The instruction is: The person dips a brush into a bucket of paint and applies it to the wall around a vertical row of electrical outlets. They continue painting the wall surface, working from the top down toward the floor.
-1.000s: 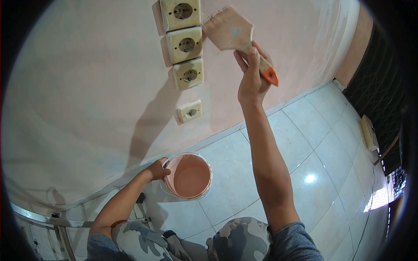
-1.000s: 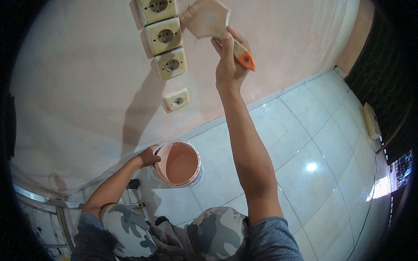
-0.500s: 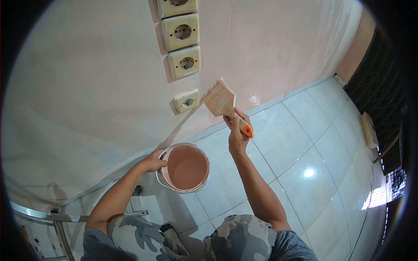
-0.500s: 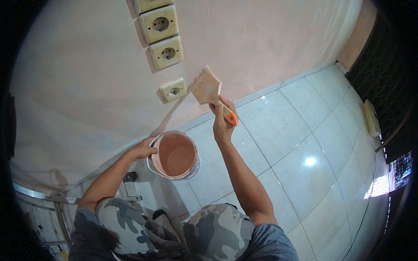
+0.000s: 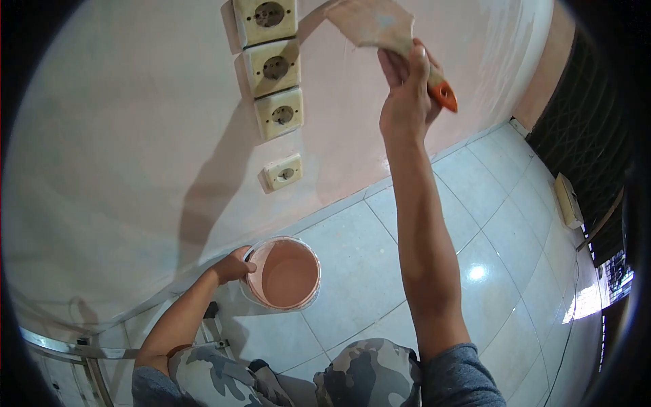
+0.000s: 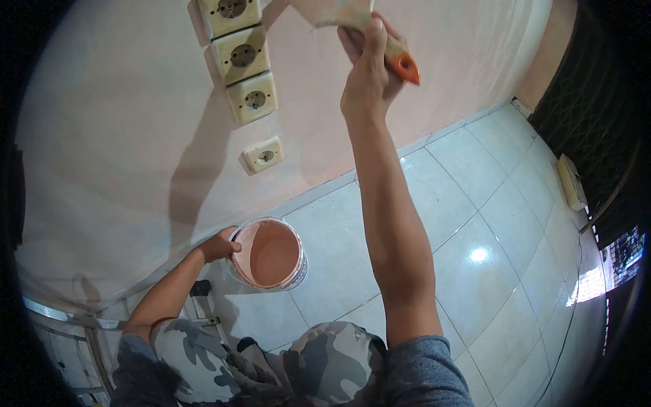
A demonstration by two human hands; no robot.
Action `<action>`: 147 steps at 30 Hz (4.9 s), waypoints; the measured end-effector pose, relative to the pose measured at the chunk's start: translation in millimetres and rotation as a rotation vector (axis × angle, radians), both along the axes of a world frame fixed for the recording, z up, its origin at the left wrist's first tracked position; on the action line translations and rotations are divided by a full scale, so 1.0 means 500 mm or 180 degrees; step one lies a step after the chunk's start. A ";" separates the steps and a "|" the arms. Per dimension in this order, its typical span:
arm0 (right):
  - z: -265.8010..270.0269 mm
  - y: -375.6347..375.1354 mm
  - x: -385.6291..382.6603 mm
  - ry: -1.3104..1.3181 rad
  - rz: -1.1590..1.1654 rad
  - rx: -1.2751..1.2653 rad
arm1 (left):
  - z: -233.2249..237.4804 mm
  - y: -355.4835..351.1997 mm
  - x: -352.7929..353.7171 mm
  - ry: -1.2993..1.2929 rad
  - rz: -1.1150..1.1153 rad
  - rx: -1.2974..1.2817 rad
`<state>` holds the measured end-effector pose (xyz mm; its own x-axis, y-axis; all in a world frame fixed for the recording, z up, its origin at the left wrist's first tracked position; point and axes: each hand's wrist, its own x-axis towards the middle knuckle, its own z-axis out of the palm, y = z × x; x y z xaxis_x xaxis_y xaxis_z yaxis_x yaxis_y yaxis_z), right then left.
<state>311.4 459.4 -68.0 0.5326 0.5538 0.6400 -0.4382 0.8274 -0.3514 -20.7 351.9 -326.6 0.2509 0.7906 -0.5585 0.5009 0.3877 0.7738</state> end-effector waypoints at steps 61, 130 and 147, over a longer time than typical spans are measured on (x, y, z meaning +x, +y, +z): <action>-0.634 -0.191 -0.043 -0.0145 0.0291 -0.2477 | 0.000 -0.006 -0.024 0.0217 -0.0015 -0.0079; -0.688 -0.152 -0.122 0.0366 0.0349 -0.2873 | 0.003 -0.014 -0.077 0.0315 0.0086 -0.0408; -0.590 -0.096 -0.102 0.0661 0.0541 -0.1877 | -0.014 -0.008 -0.090 0.0053 0.0049 -0.0503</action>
